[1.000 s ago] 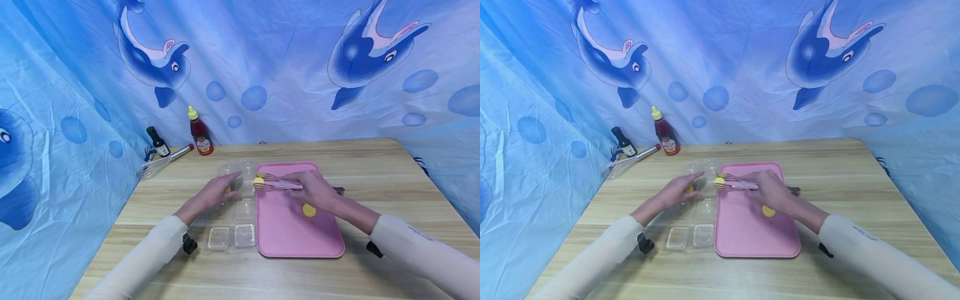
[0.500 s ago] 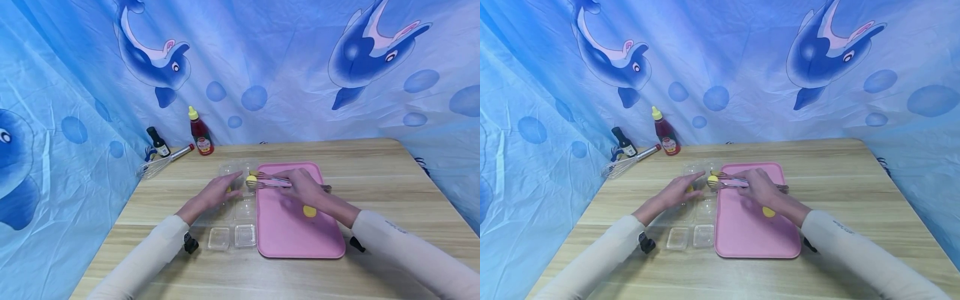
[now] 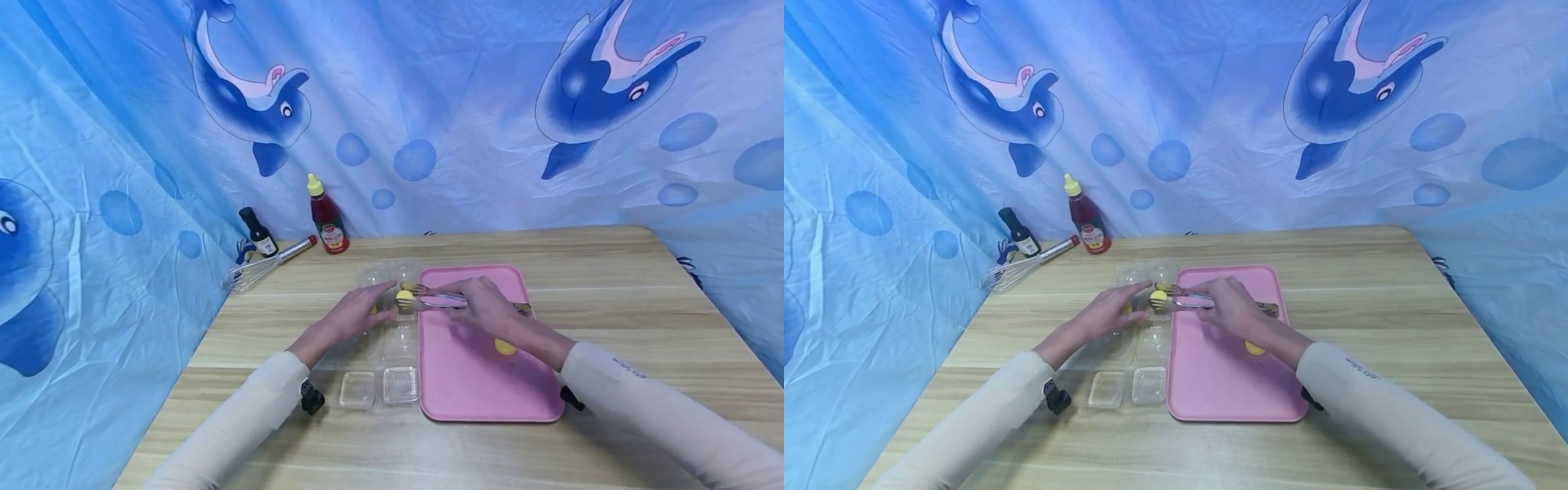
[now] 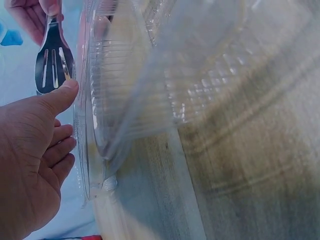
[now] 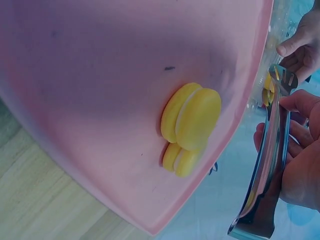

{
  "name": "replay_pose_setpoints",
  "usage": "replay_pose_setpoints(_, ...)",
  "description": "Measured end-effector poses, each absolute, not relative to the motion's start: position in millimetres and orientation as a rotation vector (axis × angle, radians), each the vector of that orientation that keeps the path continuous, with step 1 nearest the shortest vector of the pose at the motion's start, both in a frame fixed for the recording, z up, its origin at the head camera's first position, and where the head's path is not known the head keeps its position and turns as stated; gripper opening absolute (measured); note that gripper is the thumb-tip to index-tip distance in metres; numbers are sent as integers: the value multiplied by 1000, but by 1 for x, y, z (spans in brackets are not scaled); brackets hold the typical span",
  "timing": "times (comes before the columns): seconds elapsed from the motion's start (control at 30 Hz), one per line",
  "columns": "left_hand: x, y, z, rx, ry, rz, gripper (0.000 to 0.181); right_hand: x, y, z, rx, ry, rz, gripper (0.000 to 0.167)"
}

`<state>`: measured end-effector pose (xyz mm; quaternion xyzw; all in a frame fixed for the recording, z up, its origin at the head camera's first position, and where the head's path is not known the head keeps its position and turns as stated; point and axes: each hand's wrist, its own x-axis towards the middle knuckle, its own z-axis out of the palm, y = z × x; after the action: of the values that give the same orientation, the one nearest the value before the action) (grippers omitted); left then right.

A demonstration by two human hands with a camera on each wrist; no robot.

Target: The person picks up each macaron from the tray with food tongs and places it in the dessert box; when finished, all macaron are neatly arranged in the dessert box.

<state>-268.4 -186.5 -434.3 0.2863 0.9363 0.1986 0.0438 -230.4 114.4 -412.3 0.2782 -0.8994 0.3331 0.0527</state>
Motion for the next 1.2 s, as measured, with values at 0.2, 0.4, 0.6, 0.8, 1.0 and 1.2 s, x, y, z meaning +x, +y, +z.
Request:
replay_pose_setpoints(0.2, -267, -185, -434, 840, 2865, 616, 80, -230, 110, -413, 851, -2736, 1004, 46)
replay_pose_setpoints(0.4, -267, -185, -433, 846, 2875, 614, 80, -231, 107, -414, 846, -2738, 993, 45)
replay_pose_setpoints(0.6, -266, -185, -433, 847, 2875, 610, 80, -231, 105, -412, 853, -2738, 996, 45)
replay_pose_setpoints(0.8, -266, -184, -433, 849, 2883, 602, 80, -231, 103, -412, 874, -2735, 970, 44)
replay_pose_setpoints(1.0, -267, -184, -433, 844, 2882, 597, 78, -232, 103, -411, 880, -2749, 978, 43)
replay_pose_setpoints(1.2, -267, -183, -433, 827, 2878, 598, 77, -232, 102, -411, 876, -2754, 978, 43)
